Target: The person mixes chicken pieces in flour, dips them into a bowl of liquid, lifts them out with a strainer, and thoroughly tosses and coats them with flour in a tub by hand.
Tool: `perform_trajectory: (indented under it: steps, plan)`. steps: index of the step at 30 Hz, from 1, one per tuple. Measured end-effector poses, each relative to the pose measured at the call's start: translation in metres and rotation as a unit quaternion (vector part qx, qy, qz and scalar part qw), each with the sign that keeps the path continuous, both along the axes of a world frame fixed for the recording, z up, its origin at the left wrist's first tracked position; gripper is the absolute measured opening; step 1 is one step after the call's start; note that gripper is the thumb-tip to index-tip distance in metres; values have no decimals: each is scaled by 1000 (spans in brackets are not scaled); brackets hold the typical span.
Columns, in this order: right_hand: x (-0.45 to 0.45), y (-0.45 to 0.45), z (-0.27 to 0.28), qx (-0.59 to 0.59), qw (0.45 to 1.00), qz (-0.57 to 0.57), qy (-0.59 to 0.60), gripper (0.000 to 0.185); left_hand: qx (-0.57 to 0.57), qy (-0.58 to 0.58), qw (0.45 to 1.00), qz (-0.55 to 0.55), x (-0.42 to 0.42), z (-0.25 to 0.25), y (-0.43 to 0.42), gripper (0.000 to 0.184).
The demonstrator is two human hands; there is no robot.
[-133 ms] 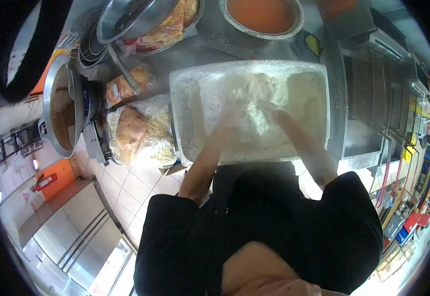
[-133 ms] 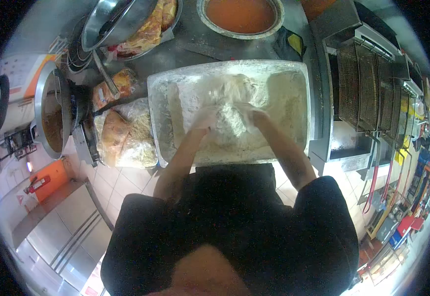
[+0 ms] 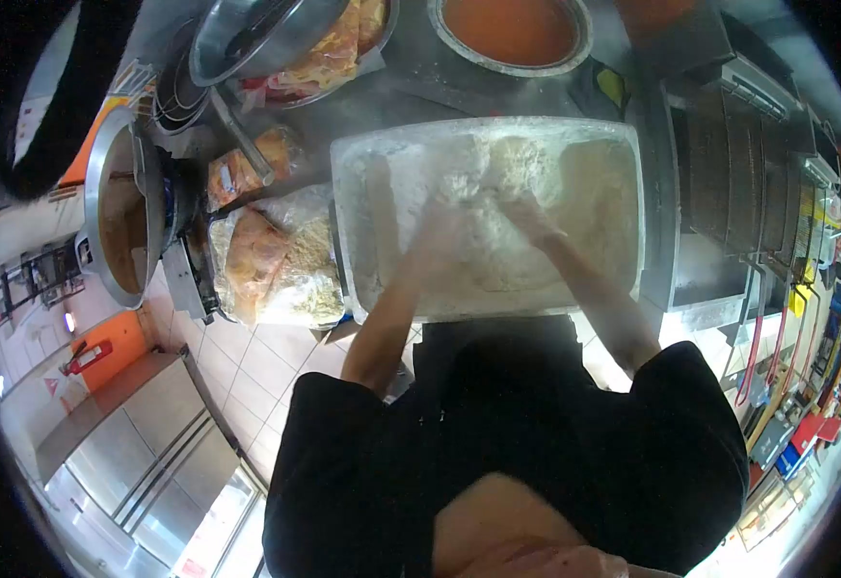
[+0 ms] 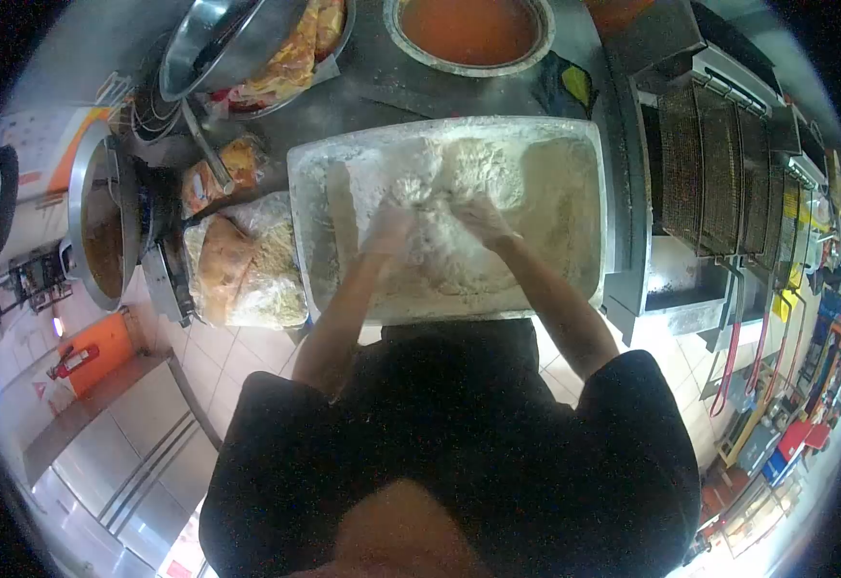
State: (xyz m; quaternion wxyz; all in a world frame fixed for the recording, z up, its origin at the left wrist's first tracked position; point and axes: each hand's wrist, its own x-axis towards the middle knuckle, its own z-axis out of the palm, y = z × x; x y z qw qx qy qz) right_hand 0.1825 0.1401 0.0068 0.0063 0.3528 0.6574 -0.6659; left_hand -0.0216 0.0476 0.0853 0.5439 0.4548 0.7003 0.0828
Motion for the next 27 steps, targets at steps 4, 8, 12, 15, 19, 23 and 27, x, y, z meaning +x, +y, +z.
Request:
perform_trajectory:
  steps: [4, 8, 12, 15, 19, 23, 27]
  plan:
    - [62, 14, 97, -76, 996, 28, 40, 57, 96, -49, 989, 102, -16, 34, -41, 69]
    - [59, 48, 98, 153, 978, 64, -128, 56, 139, 123, 979, 88, -3, -61, -24, 62]
    - [-15, 34, 55, 221, 957, 98, -162, 54, 148, 109, 981, 60, 7, -104, 23, 60]
    - [-5, 25, 70, 210, 964, 115, -112, 54, 146, 73, 987, 10, -7, -43, 12, 58]
    - [69, 28, 80, 261, 924, 192, -205, 53, 110, 135, 985, -16, -14, 55, -41, 52]
    - [79, -8, 31, 74, 982, 91, -145, 54, 110, 166, 979, -46, 9, 51, -57, 46]
    - [17, -33, 18, 106, 989, 30, -99, 53, 45, -32, 983, 177, 29, -39, -33, 43]
